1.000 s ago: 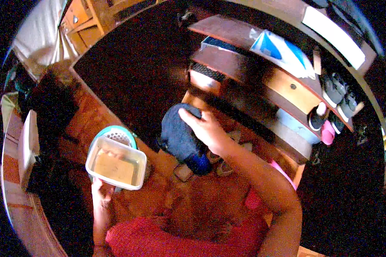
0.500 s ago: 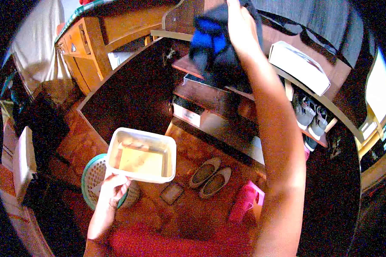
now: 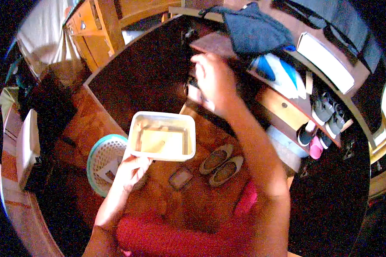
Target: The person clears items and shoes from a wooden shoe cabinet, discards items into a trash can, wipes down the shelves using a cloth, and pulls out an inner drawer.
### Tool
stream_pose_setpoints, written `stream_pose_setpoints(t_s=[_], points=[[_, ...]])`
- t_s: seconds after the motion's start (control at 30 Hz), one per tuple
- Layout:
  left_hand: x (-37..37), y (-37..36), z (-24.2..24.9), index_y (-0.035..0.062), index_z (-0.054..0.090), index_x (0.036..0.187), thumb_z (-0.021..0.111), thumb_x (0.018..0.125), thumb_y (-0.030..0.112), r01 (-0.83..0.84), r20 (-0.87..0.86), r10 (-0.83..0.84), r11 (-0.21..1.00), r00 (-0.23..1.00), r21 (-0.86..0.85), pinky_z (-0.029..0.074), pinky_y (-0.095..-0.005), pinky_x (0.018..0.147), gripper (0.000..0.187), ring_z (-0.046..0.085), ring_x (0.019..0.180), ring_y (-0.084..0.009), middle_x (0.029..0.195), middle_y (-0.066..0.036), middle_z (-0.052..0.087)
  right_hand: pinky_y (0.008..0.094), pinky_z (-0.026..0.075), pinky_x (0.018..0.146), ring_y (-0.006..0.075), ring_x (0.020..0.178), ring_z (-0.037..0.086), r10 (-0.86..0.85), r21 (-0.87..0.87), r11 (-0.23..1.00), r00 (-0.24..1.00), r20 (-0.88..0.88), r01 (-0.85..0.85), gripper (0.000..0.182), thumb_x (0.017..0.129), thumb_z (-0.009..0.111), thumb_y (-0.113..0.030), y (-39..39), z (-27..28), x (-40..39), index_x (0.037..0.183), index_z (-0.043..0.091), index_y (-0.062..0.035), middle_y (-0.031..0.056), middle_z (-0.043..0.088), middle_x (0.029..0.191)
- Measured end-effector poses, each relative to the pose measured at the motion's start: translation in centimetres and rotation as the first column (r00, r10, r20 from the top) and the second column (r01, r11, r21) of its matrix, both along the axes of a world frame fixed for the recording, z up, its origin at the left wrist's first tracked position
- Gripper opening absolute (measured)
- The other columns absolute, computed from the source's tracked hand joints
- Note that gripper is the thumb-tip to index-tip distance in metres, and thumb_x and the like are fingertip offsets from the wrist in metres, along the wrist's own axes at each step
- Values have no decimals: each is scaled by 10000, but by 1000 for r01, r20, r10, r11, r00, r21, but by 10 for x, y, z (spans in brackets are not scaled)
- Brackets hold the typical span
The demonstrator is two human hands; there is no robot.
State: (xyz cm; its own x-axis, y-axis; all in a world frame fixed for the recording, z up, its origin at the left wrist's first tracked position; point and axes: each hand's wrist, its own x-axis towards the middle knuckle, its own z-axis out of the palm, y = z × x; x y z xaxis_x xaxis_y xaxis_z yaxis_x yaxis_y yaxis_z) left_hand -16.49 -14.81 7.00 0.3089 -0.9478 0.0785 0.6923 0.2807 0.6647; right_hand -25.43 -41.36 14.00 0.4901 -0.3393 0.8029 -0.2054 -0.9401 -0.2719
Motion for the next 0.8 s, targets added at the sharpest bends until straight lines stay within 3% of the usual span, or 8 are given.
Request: stream_pose_setpoints(t_s=[0.03, 0.07, 0.13, 0.2, 0.23, 0.4, 0.57, 0.8], points=[[0, 2, -2, 101, 204, 1372, 682, 643, -104, -23, 32, 22, 999, 999, 26, 398, -315, 968, 896, 354, 1235, -201, 1325, -68, 339, 349, 476, 698, 305, 776, 605, 53, -12, 998, 998, -17, -53, 164, 819, 531, -63, 5, -28, 4, 960, 607, -28, 161, 617, 869], [1, 3, -2, 106, 206, 1372, 683, 635, -109, -40, 75, 37, 998, 996, 43, 389, -318, 975, 904, 347, 1241, -205, 1331, -62, 334, 336, 478, 706, 248, 798, 616, 113, 289, 950, 993, 40, -120, 161, 823, 535, -74, 16, -60, 12, 960, 608, -31, 156, 626, 903], [2, 14, -1, 106, 197, 1377, 705, 597, -106, -104, 136, 87, 986, 987, 128, 383, -319, 974, 955, 343, 1243, -203, 1349, -60, 322, 371, 494, 710, 300, 799, 623, 159, 352, 919, 984, 84, -179, 204, 780, 533, -60, 18, -149, 22, 955, 637, -54, 183, 637, 859], [7, 27, -4, 102, 197, 1376, 716, 589, -98, -117, 207, 86, 983, 975, 141, 383, -318, 972, 964, 337, 1249, -204, 1350, -62, 322, 366, 499, 727, 282, 831, 627, 171, 665, 726, 892, -419, 173, 231, 814, 495, -127, 40, -248, 36, 969, 656, -68, 175, 644, 889], [10, 36, -6, 100, 174, 1389, 725, 578, -101, -120, 199, 88, 981, 976, 154, 380, -321, 974, 1001, 332, 1255, -207, 1358, -69, 317, 367, 497, 732, 281, 840, 622, 271, 660, 723, 795, -542, 203, 231, 812, 497, -129, 59, -280, 34, 972, 652, -67, 172, 640, 899], [18, 60, -23, 94, 110, 1411, 735, 554, -118, -217, 156, 181, 942, 971, 255, 402, -324, 954, 1082, 346, 1247, -216, 1376, -101, 300, 374, 486, 756, 273, 887, 595, 473, 513, 850, 604, -641, -122, 235, 804, 507, -140, 167, -355, 40, 985, 633, -61, 159, 621, 950], [27, 82, -32, 41, 179, 1389, 731, 595, -76, -239, 122, 213, 932, 969, 271, 432, -296, 912, 974, 445, 1165, -212, 1305, -120, 401, 381, 475, 779, 265, 935, 568, 283, 155, 947, 501, -818, -282, 245, 796, 516, -150, 175, -384, -7, 999, 614, -55, 146, 601, 1001], [37, 109, -49, -12, 334, 1304, 729, 626, -28, -320, 133, 295, 912, 946, 256, 470, -272, 811, 785, 535, 1036, -188, 1184, -119, 517, 391, 459, 813, 253, 1001, 531, 43, -214, 911, 596, -802, -354, 268, 784, 530, -166, 172, -402, -39, 1018, 587, -47, 128, 574, 1072]])
